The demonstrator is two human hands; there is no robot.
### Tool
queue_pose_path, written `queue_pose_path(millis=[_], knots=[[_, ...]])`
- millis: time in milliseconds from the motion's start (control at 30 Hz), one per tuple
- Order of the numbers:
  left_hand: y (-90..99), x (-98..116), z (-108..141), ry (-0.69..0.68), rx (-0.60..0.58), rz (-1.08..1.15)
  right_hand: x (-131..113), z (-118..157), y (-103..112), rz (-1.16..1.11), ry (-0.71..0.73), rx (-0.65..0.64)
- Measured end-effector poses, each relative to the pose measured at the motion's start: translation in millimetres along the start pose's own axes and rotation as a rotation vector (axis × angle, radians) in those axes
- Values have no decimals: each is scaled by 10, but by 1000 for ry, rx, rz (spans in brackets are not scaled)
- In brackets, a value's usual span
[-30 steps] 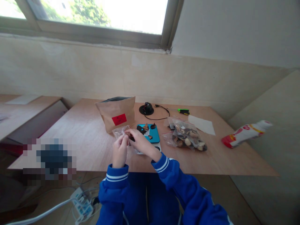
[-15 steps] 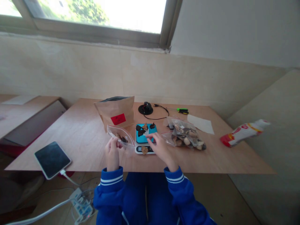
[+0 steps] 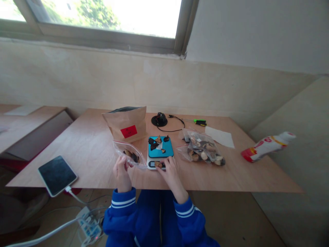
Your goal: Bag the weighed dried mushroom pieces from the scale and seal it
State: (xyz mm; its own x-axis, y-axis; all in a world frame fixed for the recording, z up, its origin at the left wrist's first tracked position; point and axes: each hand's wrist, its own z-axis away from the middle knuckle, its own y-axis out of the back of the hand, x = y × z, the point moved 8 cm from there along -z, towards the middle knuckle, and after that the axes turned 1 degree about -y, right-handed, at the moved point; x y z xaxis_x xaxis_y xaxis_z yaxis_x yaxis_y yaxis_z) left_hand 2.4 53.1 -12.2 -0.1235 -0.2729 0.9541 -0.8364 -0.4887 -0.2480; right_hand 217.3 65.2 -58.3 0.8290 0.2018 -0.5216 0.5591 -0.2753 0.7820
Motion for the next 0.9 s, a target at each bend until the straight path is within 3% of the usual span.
queue_pose_path(millis=[100,233,333,400,533,700,800,900], knots=[[26,-29,29,1,15,10,-78,-80,165,-192,-47,-6],[-28,-75,113,6,18,35,-407,-330,558,-517,-149,117],[-124,-108,169,19,-15,30,-861,-529,689,-623,20,41],[-141,-124,181,31,-6,37,-986,-607,713,-643,89,-7],[-83,-116,149,20,24,33,-601,-691,659,-595,22,18],[-29,-135,116,25,28,32,11,-652,288,-213,31,-4],[-33,-155,119,33,23,23,151,-592,107,14,30,-11],[-31,-179,124,48,25,45,155,-576,110,91,-7,-1]])
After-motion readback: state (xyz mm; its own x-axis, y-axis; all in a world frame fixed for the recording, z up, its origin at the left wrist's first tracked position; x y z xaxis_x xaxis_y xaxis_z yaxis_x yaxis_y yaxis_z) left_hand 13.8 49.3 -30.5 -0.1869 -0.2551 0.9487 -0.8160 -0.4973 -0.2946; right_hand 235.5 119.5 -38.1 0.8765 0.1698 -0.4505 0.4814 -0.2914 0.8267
